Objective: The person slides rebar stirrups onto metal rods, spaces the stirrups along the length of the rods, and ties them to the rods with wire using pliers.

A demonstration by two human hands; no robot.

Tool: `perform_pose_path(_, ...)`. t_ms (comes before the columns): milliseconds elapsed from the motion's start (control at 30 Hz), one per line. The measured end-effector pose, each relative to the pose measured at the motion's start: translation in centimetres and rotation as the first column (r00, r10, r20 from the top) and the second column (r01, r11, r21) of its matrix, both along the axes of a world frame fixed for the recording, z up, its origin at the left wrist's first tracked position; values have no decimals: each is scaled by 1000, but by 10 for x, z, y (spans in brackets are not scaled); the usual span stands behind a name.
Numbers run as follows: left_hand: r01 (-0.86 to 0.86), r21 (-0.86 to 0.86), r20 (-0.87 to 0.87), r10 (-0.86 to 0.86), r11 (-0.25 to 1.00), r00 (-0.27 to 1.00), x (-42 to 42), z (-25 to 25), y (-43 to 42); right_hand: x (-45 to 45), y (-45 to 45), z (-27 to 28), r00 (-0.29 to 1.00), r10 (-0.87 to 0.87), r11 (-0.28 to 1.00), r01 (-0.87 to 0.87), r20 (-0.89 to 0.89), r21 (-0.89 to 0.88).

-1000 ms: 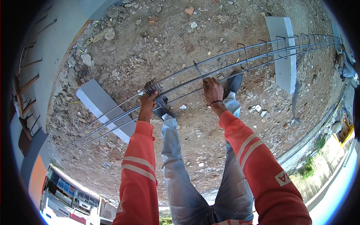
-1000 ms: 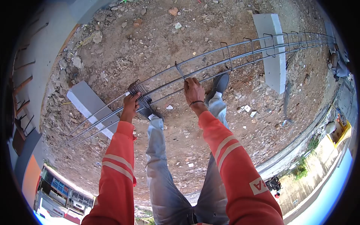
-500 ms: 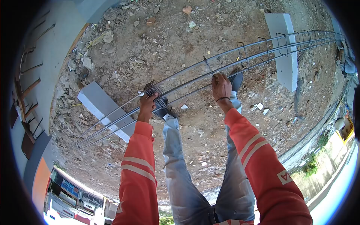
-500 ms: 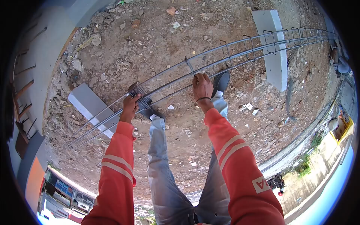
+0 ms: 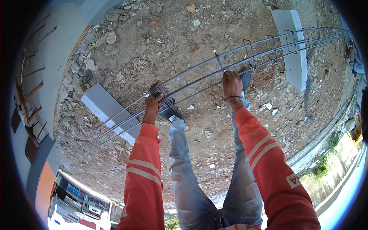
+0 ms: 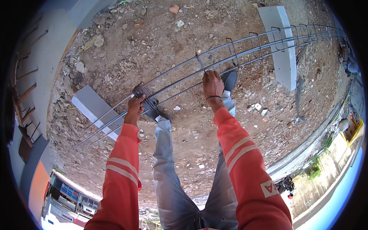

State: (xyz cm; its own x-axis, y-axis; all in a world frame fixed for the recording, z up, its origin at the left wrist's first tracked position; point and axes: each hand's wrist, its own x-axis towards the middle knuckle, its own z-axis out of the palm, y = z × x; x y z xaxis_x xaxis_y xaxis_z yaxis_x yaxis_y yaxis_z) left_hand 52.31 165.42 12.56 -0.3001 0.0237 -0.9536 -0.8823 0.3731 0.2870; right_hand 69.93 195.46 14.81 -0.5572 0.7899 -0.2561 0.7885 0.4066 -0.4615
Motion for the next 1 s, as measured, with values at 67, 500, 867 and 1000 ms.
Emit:
perform_pose_path(67,-13,-28,-30,12,1000,999,2,3,4,0,-1,5,1000,-10,998,12,-28,61)
perform_pose_path(500,59,-40,-128,-63,997,990,-8,8,-44,-45,-167,11,969,198,895,-240,-147,-375)
perform_pose_path(867,129,-218,-227,-179,967,957,-23,6,-112,-76,-219,-10,986,78,945,-27,144,-327)
perform_pose_path(1000,244,-277,-305,-326,929,895,-23,-3,-115,-58,-194,-10,998,28,958,-13,49,-286)
